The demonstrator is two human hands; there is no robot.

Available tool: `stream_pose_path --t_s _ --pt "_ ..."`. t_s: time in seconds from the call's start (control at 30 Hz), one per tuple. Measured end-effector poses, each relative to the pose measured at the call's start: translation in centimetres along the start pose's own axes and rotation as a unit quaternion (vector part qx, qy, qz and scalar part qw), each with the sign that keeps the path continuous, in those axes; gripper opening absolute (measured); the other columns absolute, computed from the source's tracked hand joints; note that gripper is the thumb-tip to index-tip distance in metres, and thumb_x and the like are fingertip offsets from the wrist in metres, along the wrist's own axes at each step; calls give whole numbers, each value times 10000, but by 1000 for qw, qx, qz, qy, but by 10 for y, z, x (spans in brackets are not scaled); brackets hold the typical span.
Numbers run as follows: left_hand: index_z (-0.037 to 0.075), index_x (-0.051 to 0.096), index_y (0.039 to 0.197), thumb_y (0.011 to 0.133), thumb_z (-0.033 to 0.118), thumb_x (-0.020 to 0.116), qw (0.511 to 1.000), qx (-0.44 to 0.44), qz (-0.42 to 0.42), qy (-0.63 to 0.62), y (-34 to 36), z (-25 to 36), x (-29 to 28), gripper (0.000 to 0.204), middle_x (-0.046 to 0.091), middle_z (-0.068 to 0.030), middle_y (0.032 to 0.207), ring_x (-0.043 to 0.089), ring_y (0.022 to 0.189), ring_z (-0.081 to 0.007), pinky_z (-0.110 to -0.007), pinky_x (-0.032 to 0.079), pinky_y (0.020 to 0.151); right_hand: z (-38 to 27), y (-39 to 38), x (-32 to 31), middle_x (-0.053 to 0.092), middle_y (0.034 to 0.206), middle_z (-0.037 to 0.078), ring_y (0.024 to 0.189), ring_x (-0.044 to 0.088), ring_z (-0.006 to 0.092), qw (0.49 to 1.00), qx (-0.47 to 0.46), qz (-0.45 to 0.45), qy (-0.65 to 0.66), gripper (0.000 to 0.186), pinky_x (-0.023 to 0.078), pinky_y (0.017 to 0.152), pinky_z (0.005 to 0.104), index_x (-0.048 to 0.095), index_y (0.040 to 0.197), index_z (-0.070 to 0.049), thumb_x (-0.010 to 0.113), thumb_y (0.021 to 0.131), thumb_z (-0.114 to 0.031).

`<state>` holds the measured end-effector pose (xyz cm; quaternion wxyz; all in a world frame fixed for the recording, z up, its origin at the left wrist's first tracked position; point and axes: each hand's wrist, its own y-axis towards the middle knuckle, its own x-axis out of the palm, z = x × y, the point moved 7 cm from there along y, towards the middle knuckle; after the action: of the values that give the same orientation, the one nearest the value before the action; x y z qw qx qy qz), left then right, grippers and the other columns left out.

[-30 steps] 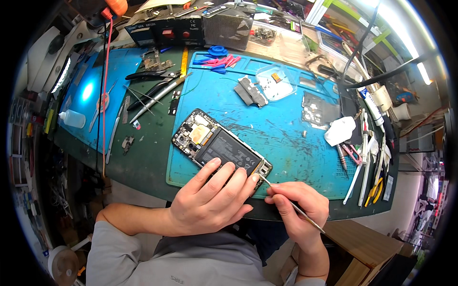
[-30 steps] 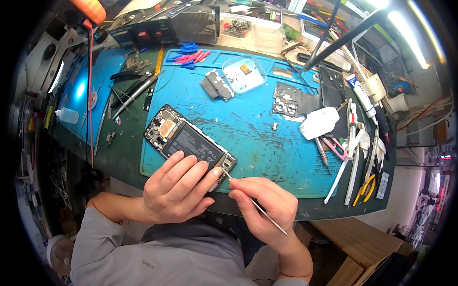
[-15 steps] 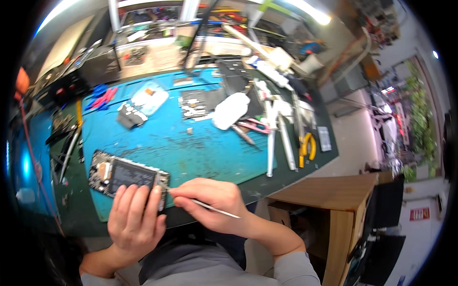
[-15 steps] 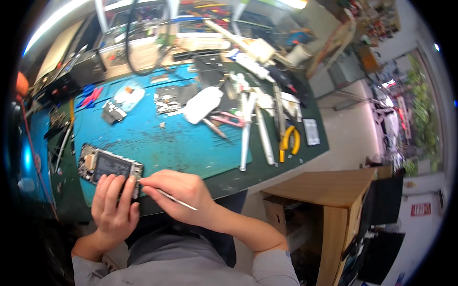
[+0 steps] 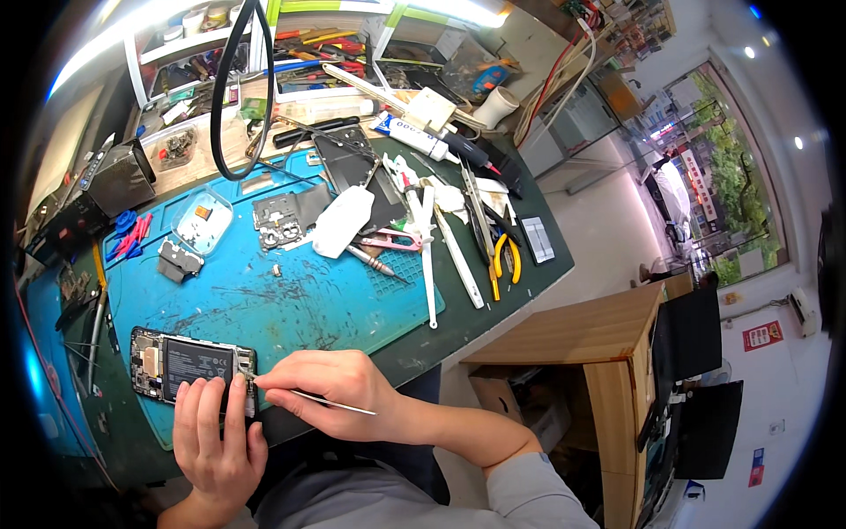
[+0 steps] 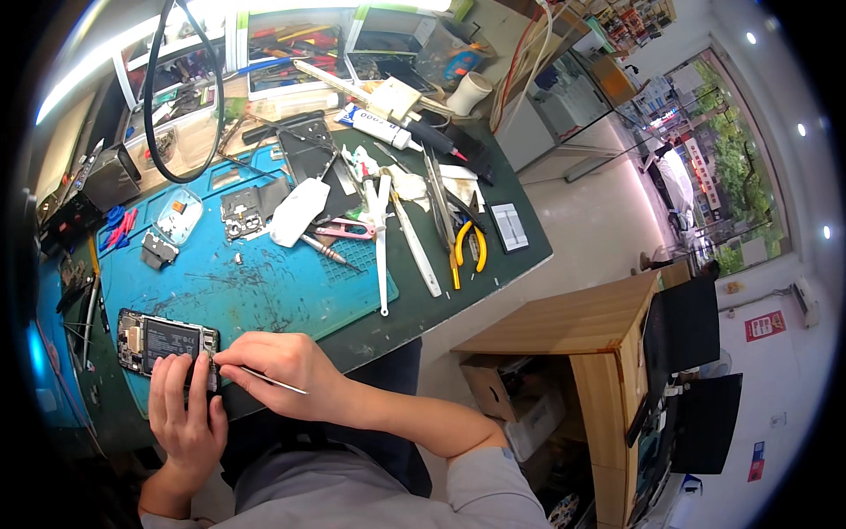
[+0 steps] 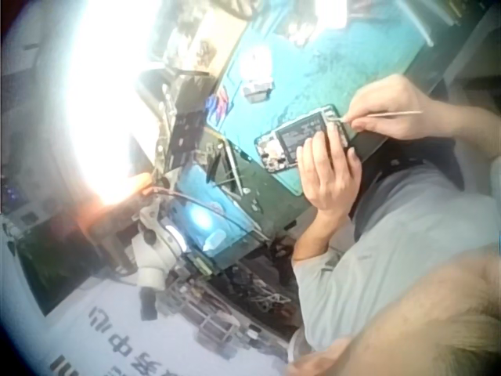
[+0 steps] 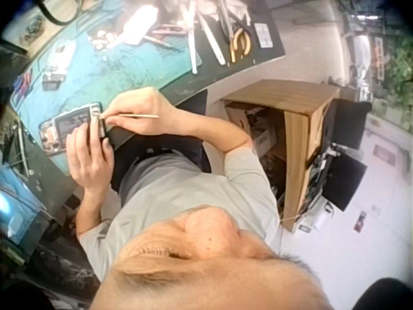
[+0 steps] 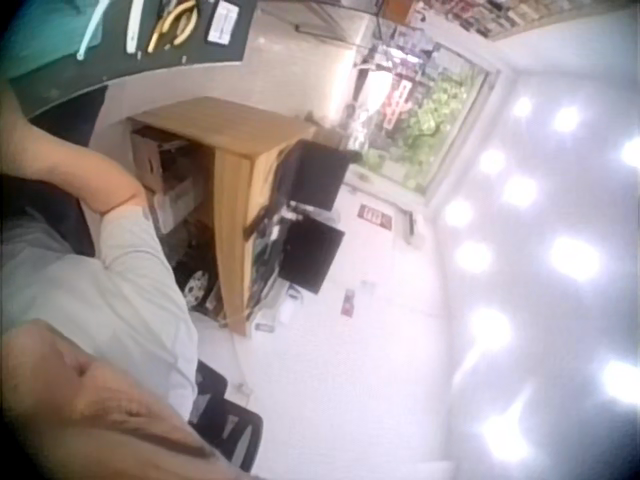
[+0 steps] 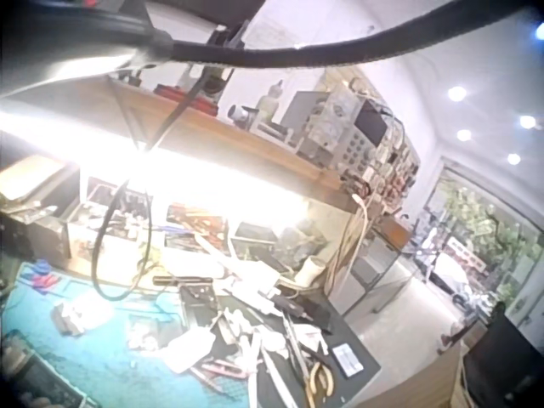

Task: The person uses a small screwdriver to remove screws from a disassembled smartphone on a workbench. They then connect a charging cable to the phone to test it.

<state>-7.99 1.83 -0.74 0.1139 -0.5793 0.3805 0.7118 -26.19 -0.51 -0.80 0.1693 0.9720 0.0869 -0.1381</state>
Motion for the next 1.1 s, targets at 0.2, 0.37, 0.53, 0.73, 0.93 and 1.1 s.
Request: stream_pose_path --t_s 0.2,0.37,0.53,0.73,0.93,1.1 --pt "1 731 1362 1002 200 639 999 -1 8 -42 6 -1 -7 422 661 -204 1334 660 1244 -428 -579 524 1133 -10 2 -2 806 1021 159 884 795 288 999 -5 -4 -38 189 626 756 349 802 1147 11 807 966 -46" --pt "52 763 1356 965 285 692 1000 3 23 -17 7 -5 -9 461 687 -115 1307 652 1251 -286 -481 521 1154 -8 6 0 806 977 164 832 795 277 999 20 -4 -37 185 627 732 338 805 1094 19 829 910 19" --pt "87 794 1326 961 248 663 999 -6 33 -13 1 -5 -10 420 688 -114 1301 662 1223 -303 -490 553 1125 -8 5 4 807 965 151 794 778 245 999 17 -11 -36 171 609 688 316 803 1079 23 830 910 16" --pt "77 784 1327 905 213 694 999 -16 45 -18 4 -4 -7 452 697 -93 1286 663 1225 -272 -470 548 1129 -8 6 1 809 962 147 797 782 247 999 27 -16 -45 177 610 684 319 808 1078 12 836 903 15" --pt "92 796 1325 925 227 665 999 -19 42 -18 3 -5 -7 441 705 -92 1290 669 1220 -268 -471 553 1139 -6 2 1 816 973 147 820 795 258 999 23 -1 -47 210 624 709 323 814 1097 3 849 890 14" --pt "99 808 1311 950 244 633 999 -17 44 -15 2 -6 -7 427 711 -97 1292 672 1215 -276 -478 563 1135 -5 3 3 817 979 150 835 800 263 998 32 -5 -44 218 629 722 326 815 1103 3 853 889 11"
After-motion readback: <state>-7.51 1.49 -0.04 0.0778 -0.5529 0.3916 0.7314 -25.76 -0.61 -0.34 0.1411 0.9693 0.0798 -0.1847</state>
